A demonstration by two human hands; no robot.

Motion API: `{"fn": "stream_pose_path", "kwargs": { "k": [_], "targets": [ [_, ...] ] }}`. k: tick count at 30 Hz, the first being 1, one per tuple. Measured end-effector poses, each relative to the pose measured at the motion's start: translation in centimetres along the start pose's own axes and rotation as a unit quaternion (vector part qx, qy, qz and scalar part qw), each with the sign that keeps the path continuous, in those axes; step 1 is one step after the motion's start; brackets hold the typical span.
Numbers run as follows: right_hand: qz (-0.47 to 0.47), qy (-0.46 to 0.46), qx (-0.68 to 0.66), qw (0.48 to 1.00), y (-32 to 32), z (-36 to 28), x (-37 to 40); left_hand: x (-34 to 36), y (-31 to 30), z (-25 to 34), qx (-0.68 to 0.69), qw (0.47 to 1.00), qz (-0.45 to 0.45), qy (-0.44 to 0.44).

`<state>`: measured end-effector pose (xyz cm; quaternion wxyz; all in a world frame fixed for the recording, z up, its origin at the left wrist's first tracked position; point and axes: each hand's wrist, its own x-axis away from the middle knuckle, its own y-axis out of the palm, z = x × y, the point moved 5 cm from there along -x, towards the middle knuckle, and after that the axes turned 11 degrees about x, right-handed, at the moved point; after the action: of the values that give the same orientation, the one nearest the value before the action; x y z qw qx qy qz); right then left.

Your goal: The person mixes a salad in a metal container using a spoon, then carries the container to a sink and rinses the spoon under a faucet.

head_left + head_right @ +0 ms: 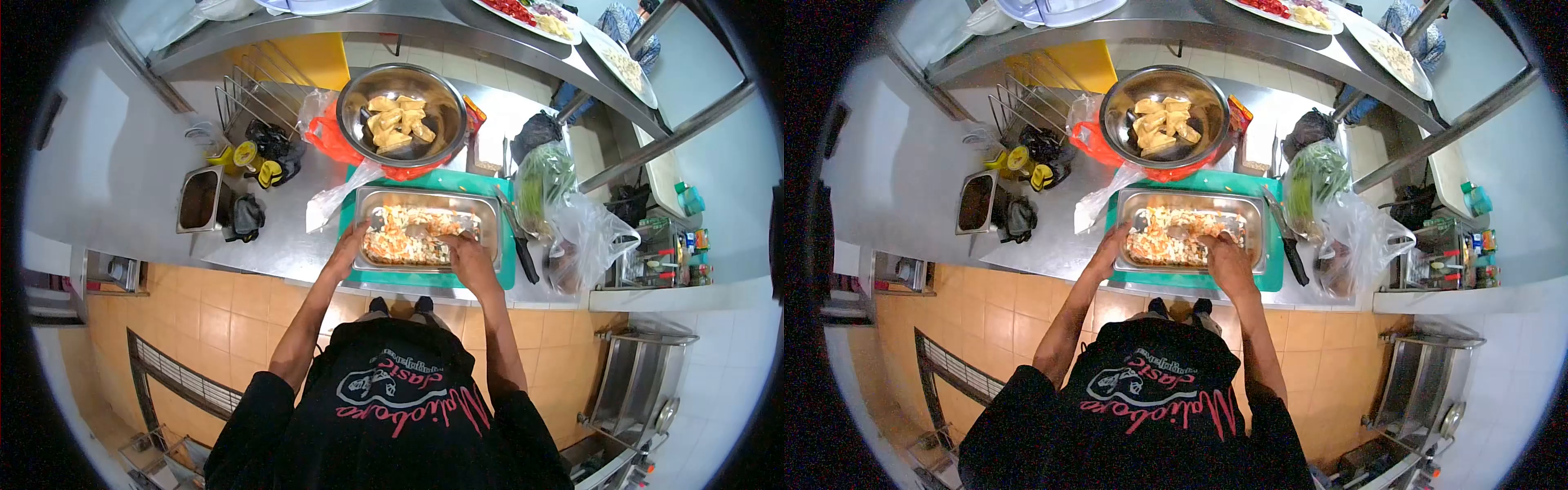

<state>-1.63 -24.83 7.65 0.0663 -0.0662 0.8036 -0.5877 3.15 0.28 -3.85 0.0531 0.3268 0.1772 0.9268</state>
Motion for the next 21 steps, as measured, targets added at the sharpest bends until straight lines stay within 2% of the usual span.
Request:
{"fn": "stream_pose_path", "kwargs": {
  "k": [1,4,5,7,8,9,11,12,14,17,18,20,21],
  "targets": [
    [-0.001,0.002,0.000,1.000,-0.1,0.1,0.1,0.2,0.3,0.2,0.000,1.000,-0.001,-0.002],
    [0.001,0.090,-0.025,0.996,-0.5,1.5,0.8,0.6,0.0,0.2,-0.029,0.998,0.054,0.011],
    [-0.003,0.094,-0.026,0.995,-0.4,1.6,1.0,0.0,-0.4,-0.2,0.001,0.999,0.030,0.028],
    [0.066,0.065,-0.006,0.996,-1.8,1.2,0.9,0.1,0.1,0.1,0.029,0.999,0.004,0.038],
    [0.025,0.071,0.028,0.997,-1.5,1.2,1.0,0.2,0.0,0.3,0.026,0.999,0.011,0.036],
    [0.024,0.076,0.028,0.996,-1.5,1.3,1.1,0.4,0.2,0.6,0.023,0.999,0.018,0.037],
    [0.113,0.067,0.016,0.991,-2.4,1.2,1.2,0.8,0.6,0.9,0.023,0.998,0.004,0.053],
    [0.112,0.067,0.016,0.991,-2.5,1.5,1.2,1.7,1.1,1.7,0.017,0.999,0.015,0.049],
    [0.092,0.147,0.039,0.984,-2.3,3.0,1.2,2.3,1.1,2.1,0.011,0.999,0.027,0.044],
    [0.079,0.175,0.023,0.981,-0.6,3.9,0.6,2.3,1.1,2.1,-0.007,0.998,0.022,0.060],
    [0.079,0.175,0.023,0.981,-0.5,3.5,0.7,2.3,1.1,2.1,-0.011,0.998,0.025,0.060],
    [0.063,0.104,0.022,0.992,0.0,1.8,0.5,2.1,0.9,2.0,-0.013,0.998,0.030,0.061],
    [0.062,0.103,0.022,0.992,-0.2,1.7,0.6,1.9,0.7,1.7,-0.004,0.998,0.021,0.060]
  ]
}}
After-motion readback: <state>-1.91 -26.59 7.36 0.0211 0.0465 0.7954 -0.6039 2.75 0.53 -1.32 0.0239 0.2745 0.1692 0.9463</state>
